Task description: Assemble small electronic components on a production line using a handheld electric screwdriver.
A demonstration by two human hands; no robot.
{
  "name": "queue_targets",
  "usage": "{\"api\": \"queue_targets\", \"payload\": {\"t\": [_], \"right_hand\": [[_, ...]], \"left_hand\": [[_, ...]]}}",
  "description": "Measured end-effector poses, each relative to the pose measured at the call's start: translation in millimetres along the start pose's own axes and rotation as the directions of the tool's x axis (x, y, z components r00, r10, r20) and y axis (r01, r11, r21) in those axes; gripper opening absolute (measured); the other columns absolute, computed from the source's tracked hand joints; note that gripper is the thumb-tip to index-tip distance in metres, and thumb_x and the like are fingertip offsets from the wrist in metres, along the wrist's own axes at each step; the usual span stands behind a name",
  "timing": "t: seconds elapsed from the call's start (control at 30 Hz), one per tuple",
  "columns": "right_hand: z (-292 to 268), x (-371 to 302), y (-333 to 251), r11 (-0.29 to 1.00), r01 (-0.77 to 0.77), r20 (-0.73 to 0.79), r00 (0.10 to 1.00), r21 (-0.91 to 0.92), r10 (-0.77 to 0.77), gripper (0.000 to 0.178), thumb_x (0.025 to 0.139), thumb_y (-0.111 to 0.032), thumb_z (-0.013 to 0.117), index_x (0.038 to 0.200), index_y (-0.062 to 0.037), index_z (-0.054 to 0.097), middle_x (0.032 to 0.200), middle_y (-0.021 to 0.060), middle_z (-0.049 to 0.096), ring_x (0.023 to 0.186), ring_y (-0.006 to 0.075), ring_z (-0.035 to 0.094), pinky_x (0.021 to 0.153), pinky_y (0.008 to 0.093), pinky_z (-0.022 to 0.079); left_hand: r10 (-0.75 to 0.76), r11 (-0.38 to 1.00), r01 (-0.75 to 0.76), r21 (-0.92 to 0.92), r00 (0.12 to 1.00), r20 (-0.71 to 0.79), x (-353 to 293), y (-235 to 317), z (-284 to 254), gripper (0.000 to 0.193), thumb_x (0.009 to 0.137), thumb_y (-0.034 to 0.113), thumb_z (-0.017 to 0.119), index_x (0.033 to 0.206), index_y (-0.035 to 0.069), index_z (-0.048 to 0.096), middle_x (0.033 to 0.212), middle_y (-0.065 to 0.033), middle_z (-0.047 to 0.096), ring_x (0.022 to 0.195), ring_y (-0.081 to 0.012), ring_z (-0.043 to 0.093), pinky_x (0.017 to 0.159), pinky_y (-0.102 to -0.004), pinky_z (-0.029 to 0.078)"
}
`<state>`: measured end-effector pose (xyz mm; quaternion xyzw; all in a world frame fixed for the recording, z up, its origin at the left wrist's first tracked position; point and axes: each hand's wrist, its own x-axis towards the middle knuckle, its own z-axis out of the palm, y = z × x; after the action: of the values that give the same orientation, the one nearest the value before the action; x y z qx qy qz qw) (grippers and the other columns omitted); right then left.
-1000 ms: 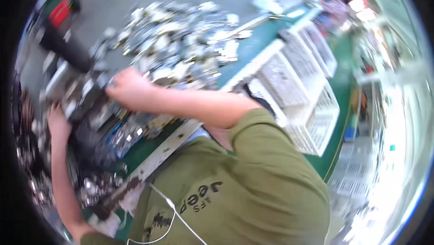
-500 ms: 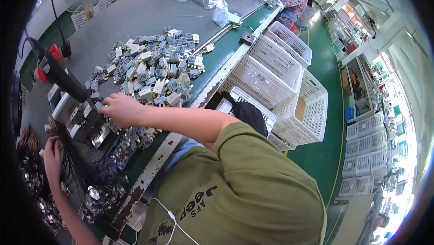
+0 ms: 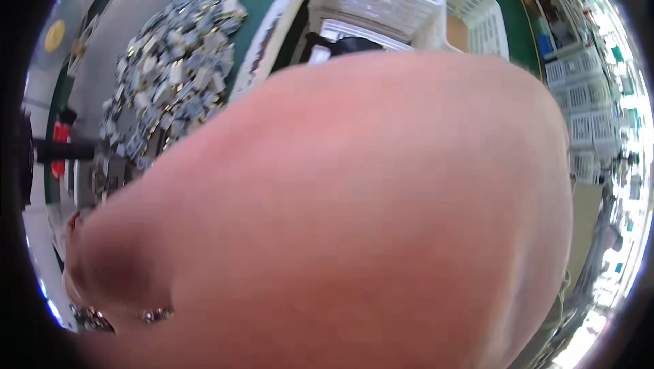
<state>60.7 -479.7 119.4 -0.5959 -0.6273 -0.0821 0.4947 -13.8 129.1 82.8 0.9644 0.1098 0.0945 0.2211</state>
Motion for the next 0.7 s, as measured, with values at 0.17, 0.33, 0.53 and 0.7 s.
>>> {"api": "queue_targets", "payload": {"t": [0.17,0.33,0.53,0.7], "right_hand": [[-22.8,-38.1,-22.2,0.997,-0.061,-0.037,0.998,-0.049,0.059,0.030,0.086,-0.010,0.065,0.115,-0.0128,0.071,0.102,0.0086,0.068,0.095,0.0292,0.067,0.081,0.0408,0.054],[-43.5,-61.1,-25.8,0.986,-0.128,-0.042,0.991,-0.107,0.124,0.031,0.086,-0.010,0.065,0.117,-0.0127,0.071,0.104,0.0089,0.068,0.096,0.0288,0.066,0.082,0.0404,0.054],[-56.0,-95.3,-67.7,0.941,-0.254,-0.173,0.960,-0.225,0.218,0.032,0.087,-0.010,0.064,0.118,-0.0127,0.070,0.107,0.0093,0.068,0.098,0.0283,0.066,0.083,0.0400,0.054],[-73.6,-145.0,-108.6,0.881,-0.370,-0.284,0.914,-0.294,0.289,0.033,0.087,-0.010,0.064,0.120,-0.0127,0.070,0.109,0.0096,0.068,0.099,0.0279,0.066,0.084,0.0396,0.054]], "left_hand": [[-0.013,0.997,0.014,-0.073,1.000,0.014,27.8,65.9,7.8,0.037,0.110,0.028,0.052,0.136,0.005,0.062,0.115,-0.0034,0.065,0.104,-0.0132,0.059,0.090,-0.0255,0.045],[0.135,0.991,-0.134,-0.015,0.988,0.081,52.7,147.0,29.5,0.035,0.111,0.026,0.050,0.135,0.004,0.062,0.117,-0.0042,0.065,0.103,-0.0124,0.058,0.091,-0.0253,0.044],[0.428,0.899,-0.438,0.003,0.879,0.210,102.2,219.9,46.2,0.029,0.110,0.017,0.050,0.132,0.003,0.063,0.114,-0.0035,0.066,0.095,-0.0090,0.056,0.082,-0.0246,0.045],[0.432,0.869,-0.483,0.111,0.848,0.306,127.9,308.6,74.5,0.028,0.110,0.017,0.049,0.131,0.004,0.063,0.112,-0.0034,0.067,0.097,-0.0097,0.059,0.080,-0.0255,0.046]]}}
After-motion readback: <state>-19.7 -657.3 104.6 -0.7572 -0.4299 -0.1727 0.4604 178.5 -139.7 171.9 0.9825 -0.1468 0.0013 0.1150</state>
